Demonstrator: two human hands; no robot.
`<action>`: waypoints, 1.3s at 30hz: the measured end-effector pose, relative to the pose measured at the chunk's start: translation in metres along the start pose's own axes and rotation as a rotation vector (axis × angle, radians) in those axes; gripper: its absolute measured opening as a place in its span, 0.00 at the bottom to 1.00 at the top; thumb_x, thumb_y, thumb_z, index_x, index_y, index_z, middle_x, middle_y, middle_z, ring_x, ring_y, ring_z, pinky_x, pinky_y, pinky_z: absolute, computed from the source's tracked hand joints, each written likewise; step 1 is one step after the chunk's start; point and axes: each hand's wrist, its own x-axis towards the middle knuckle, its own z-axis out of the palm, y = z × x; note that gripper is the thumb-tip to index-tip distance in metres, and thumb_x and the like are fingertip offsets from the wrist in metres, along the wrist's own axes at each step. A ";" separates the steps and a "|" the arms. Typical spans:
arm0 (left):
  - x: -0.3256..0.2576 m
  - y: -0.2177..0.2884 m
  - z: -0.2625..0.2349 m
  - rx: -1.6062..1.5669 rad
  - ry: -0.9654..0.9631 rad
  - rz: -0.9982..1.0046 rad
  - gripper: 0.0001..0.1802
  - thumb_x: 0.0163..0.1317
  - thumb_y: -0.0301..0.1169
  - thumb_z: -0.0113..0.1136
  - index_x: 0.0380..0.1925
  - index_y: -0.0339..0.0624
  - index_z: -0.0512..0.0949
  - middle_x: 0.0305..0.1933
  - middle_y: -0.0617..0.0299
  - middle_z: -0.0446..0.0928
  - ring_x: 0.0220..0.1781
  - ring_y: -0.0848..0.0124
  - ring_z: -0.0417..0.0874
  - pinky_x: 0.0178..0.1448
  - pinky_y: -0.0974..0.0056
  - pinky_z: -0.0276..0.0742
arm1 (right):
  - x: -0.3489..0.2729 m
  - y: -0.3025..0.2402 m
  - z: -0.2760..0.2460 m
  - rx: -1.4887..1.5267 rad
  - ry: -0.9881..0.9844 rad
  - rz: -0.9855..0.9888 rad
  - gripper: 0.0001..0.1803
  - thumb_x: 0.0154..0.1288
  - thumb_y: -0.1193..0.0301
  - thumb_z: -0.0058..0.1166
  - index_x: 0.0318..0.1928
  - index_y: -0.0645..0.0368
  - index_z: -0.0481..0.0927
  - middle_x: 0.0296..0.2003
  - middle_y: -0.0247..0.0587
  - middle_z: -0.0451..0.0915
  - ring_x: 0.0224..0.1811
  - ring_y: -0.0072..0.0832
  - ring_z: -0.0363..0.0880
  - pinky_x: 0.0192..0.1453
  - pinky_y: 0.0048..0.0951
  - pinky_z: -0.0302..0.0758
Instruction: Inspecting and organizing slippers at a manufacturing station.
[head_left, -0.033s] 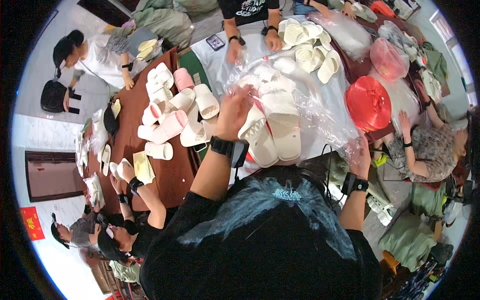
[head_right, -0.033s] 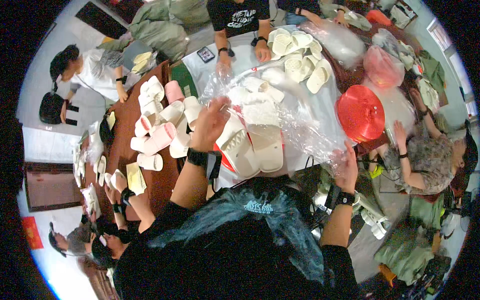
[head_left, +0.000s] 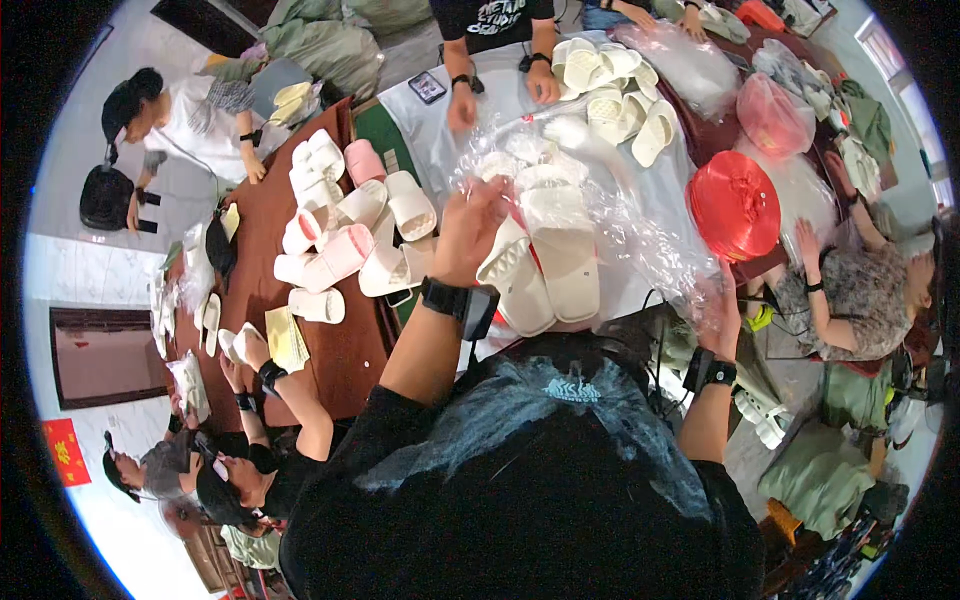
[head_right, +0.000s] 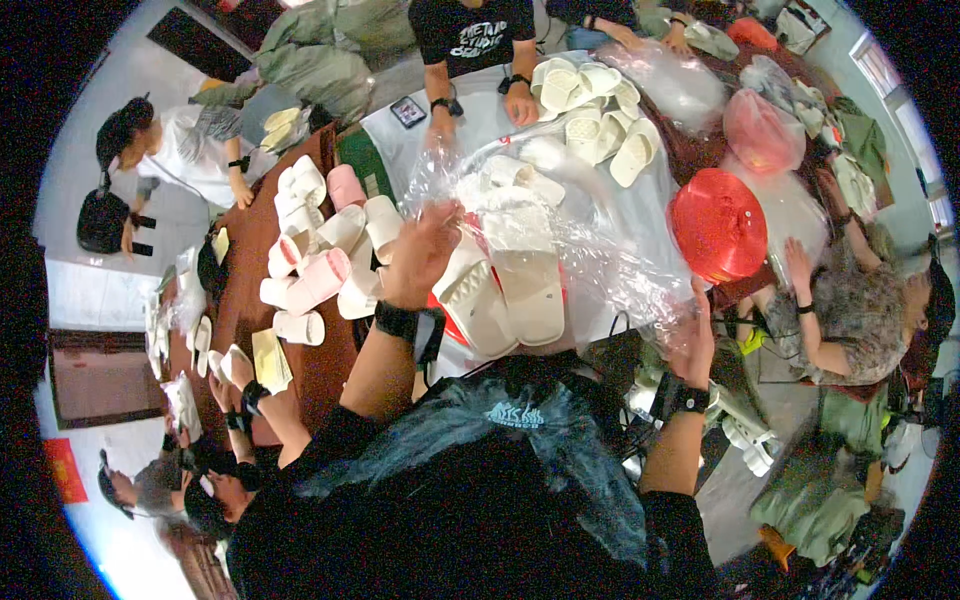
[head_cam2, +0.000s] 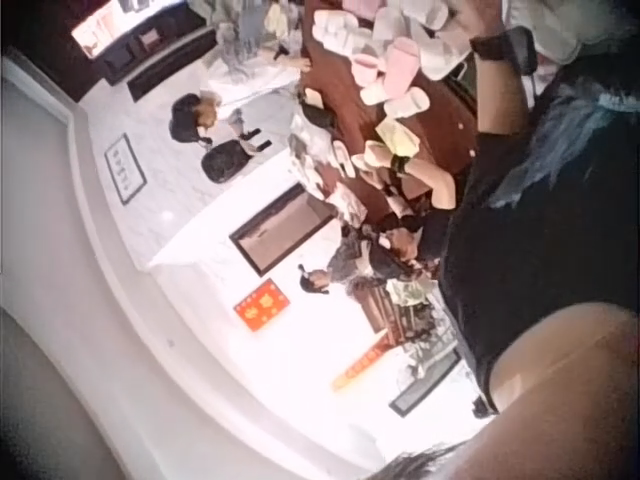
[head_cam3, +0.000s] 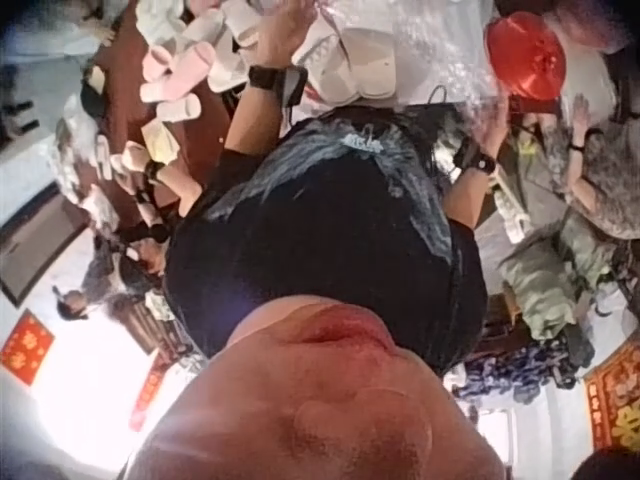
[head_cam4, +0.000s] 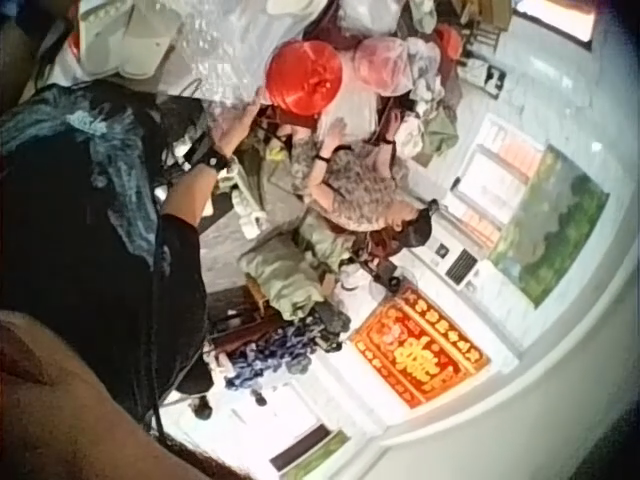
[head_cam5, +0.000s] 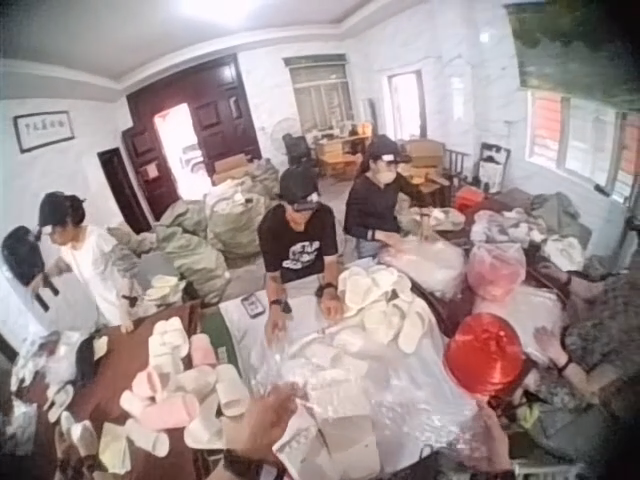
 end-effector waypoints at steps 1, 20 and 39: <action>-0.001 -0.004 0.008 -0.224 0.016 -0.090 0.10 0.65 0.25 0.59 0.44 0.32 0.77 0.41 0.60 0.80 0.42 0.70 0.80 0.42 0.71 0.74 | -0.008 -0.002 0.009 -0.024 0.090 -0.001 0.26 0.75 0.63 0.44 0.70 0.46 0.62 0.61 0.54 0.70 0.54 0.42 0.77 0.53 0.38 0.80; 0.008 -0.003 0.082 -0.270 -0.139 -0.271 0.11 0.58 0.16 0.52 0.40 0.37 0.69 0.53 0.48 0.76 0.59 0.56 0.78 0.58 0.55 0.77 | -0.022 -0.044 0.001 0.575 -0.223 -0.627 0.34 0.58 0.73 0.57 0.65 0.71 0.65 0.67 0.61 0.62 0.75 0.47 0.51 0.81 0.45 0.42; 0.183 -0.085 0.146 0.192 -0.301 -0.502 0.31 0.59 0.35 0.70 0.56 0.32 0.67 0.46 0.56 0.78 0.49 0.61 0.82 0.52 0.58 0.79 | 0.258 -0.106 0.086 0.481 -0.010 -0.210 0.10 0.72 0.73 0.47 0.46 0.67 0.75 0.45 0.47 0.79 0.52 0.38 0.79 0.66 0.45 0.73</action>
